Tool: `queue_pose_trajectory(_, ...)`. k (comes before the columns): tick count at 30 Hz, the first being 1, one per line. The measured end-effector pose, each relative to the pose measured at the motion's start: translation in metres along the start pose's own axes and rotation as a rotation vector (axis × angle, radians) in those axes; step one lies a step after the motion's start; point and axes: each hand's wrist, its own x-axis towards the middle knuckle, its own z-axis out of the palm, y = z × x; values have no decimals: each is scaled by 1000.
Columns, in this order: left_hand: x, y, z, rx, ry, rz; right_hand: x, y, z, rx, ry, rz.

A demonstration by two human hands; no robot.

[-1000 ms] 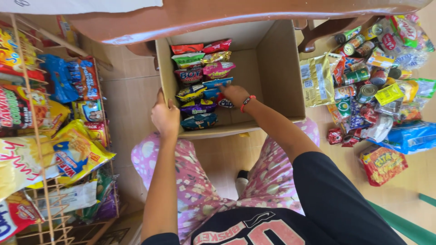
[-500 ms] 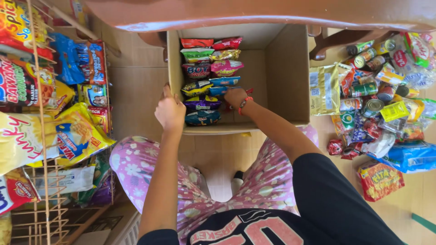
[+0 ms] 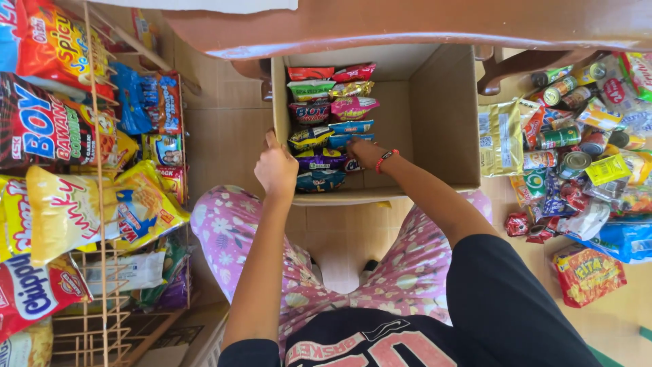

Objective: Packing various snack bags from a metal rack into a cardboard box.

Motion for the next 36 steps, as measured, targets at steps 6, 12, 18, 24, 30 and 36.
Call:
queue_pose_trajectory(6,2,6,-8,16,-75,-69,-34,-65,-86,-27,-160,126)
queue_pose_trajectory(12,4,-6,2,-32,-63,-37,-75,-129,-139,135,240,-328)
queue_pose_trajectory(18,-38,-24,-37,-480,299,319,-98,-286,-199,289,397,-230)
queue_pose_trajectory(24,-127,-73,-188,-651,425,177,-66,-397,-187,417,305,-485)
queue_pose_trajectory(30,-160,-160,-289,-149,1198,-212,-48,-513,-161,514,26,-495)
queue_pose_trajectory(36,-147,-312,-240,-226,872,-368,-37,-577,-129,581,-30,-890)
